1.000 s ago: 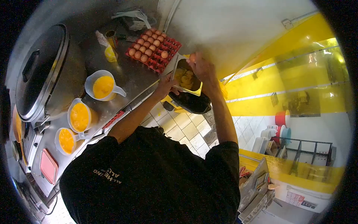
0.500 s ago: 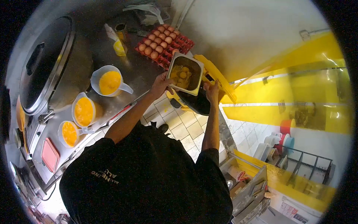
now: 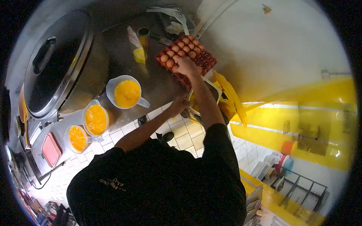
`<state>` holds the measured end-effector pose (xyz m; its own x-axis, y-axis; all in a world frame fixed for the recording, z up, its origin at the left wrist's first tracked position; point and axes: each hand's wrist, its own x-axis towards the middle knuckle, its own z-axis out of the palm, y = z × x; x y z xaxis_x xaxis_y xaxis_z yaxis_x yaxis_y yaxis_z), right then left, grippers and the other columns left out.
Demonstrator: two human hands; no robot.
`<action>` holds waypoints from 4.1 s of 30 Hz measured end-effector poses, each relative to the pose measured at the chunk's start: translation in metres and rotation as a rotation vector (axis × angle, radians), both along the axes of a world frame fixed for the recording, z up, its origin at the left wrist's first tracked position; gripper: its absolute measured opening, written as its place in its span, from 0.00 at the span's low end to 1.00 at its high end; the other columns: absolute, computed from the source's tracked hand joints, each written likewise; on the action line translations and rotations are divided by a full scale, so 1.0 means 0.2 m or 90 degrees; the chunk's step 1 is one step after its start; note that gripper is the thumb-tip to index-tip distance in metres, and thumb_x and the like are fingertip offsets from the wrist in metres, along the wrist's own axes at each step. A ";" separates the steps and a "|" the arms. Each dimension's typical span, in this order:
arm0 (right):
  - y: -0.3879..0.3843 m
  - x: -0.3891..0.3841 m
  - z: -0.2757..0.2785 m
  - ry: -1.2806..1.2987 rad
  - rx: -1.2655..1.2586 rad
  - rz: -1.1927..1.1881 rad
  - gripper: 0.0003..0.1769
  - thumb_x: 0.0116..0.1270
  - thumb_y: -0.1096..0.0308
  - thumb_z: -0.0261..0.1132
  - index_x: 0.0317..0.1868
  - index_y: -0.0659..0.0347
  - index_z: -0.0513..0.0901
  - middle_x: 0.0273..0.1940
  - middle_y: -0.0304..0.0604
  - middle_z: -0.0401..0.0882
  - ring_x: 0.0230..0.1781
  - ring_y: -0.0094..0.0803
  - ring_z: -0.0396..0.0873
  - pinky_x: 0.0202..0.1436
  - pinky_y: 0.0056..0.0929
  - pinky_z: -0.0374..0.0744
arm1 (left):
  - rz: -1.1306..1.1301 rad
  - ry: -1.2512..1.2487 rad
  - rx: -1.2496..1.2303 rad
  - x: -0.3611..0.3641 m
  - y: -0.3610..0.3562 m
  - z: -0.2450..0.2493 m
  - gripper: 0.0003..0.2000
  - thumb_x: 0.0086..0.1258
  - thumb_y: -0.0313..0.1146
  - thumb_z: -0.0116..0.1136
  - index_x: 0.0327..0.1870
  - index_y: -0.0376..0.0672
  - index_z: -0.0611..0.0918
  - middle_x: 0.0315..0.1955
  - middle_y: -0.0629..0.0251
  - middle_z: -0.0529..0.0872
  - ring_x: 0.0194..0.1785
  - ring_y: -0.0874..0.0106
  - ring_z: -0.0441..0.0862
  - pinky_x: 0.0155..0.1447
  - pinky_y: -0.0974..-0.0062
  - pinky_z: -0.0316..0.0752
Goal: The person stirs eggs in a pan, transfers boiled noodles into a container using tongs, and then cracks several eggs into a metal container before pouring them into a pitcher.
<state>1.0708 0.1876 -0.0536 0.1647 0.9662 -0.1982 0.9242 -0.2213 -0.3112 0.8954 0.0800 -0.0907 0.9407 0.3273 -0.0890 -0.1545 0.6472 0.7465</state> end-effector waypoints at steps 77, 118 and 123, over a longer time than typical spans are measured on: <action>-1.28 0.23 0.19 -0.033 0.170 -0.153 0.15 0.69 0.70 0.61 0.45 0.66 0.63 0.40 0.59 0.80 0.46 0.61 0.77 0.47 0.49 0.75 | -0.026 -0.059 0.012 0.25 -0.23 0.21 0.13 0.69 0.24 0.51 0.54 0.33 0.74 0.35 0.59 0.84 0.28 0.70 0.85 0.24 0.76 0.84; -0.42 0.27 -0.06 0.199 0.265 -0.073 0.18 0.68 0.61 0.65 0.55 0.60 0.77 0.48 0.51 0.83 0.50 0.45 0.82 0.52 0.39 0.79 | 0.081 0.042 0.004 -0.46 0.13 0.14 0.13 0.71 0.23 0.50 0.55 0.34 0.74 0.41 0.54 0.87 0.34 0.65 0.89 0.22 0.72 0.83; -0.02 0.16 -0.24 -0.013 0.197 0.119 0.26 0.58 0.62 0.71 0.55 0.58 0.73 0.55 0.52 0.75 0.49 0.56 0.78 0.51 0.49 0.80 | 0.096 0.095 -0.007 -0.57 0.10 0.07 0.13 0.72 0.23 0.51 0.56 0.34 0.74 0.43 0.54 0.87 0.35 0.64 0.89 0.22 0.71 0.84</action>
<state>1.1030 0.1835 -0.1009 -0.0191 0.9938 0.1096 0.9467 0.0532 -0.3176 0.7814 0.1003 -0.0760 0.8571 0.4616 -0.2286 -0.1382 0.6335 0.7613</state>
